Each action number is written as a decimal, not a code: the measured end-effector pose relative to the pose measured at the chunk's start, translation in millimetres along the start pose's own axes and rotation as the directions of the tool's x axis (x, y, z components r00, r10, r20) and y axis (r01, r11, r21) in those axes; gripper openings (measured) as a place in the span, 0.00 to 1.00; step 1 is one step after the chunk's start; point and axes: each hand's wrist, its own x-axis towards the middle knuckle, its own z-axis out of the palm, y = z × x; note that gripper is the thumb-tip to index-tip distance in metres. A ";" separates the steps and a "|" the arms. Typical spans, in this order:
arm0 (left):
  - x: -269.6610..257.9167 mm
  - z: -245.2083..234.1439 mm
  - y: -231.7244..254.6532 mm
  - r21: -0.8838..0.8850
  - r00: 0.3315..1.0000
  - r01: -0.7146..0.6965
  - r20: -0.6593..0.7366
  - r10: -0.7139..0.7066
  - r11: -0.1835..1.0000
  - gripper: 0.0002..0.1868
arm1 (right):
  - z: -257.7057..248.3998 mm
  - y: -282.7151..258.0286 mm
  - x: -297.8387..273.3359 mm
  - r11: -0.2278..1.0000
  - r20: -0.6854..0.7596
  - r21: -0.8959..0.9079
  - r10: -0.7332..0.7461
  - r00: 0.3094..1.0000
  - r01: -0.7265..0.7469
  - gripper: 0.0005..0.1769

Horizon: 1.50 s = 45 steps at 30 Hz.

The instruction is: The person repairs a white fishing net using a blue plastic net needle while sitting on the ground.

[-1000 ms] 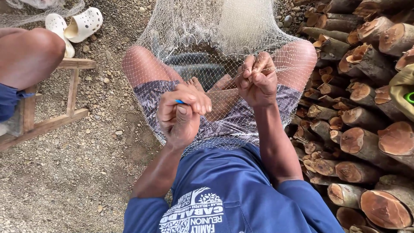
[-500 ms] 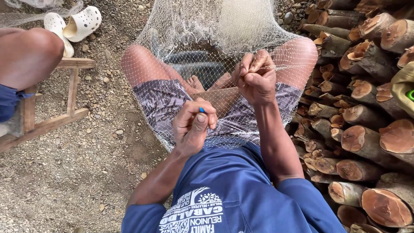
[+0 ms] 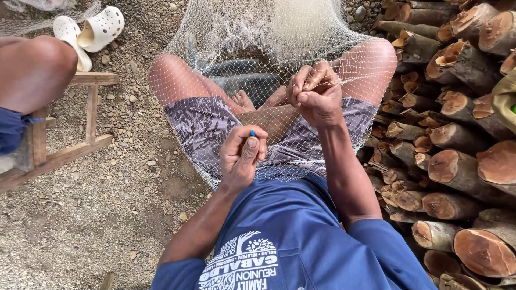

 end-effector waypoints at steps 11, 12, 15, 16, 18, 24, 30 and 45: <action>-3.9 -11.0 -20.7 0.100 0.996 0.085 -0.049 -0.081 0.991 0.14 | 13.1 13.7 1.7 0.994 0.012 0.109 -0.011 1.000 0.010 0.18; -4.0 -17.1 -25.2 0.100 0.995 0.085 -0.051 -0.080 0.991 0.14 | 14.5 13.8 -2.5 0.994 0.012 0.109 -0.010 1.000 0.008 0.18; 2.4 -32.0 -31.9 0.102 0.996 0.069 -0.058 -0.064 0.992 0.14 | 17.7 15.5 -8.2 0.955 0.063 0.290 0.049 0.997 -0.065 0.17; 6.7 -34.2 -29.9 0.096 0.997 0.053 -0.063 -0.047 0.994 0.14 | 17.8 16.6 -8.1 0.924 0.106 0.371 0.058 0.993 -0.094 0.17; 16.7 -39.9 -25.9 0.088 0.997 0.033 -0.067 -0.027 0.996 0.13 | 15.1 18.8 -7.2 0.887 0.151 0.445 0.064 0.986 -0.126 0.16; 29.5 -45.4 -15.1 0.031 0.998 -0.041 -0.041 0.042 0.999 0.15 | 6.9 7.5 -15.8 0.800 0.165 0.589 0.024 0.986 -0.118 0.13; 33.6 -43.1 3.5 0.020 0.992 -0.119 -0.040 0.120 0.993 0.15 | -17.3 -9.8 -30.2 0.904 0.210 0.426 -0.062 0.976 -0.034 0.11; 15.0 1.7 70.7 -0.029 0.929 -0.343 0.138 0.344 0.939 0.14 | -12.2 -17.1 -38.7 0.983 0.117 0.165 -0.096 0.988 0.076 0.17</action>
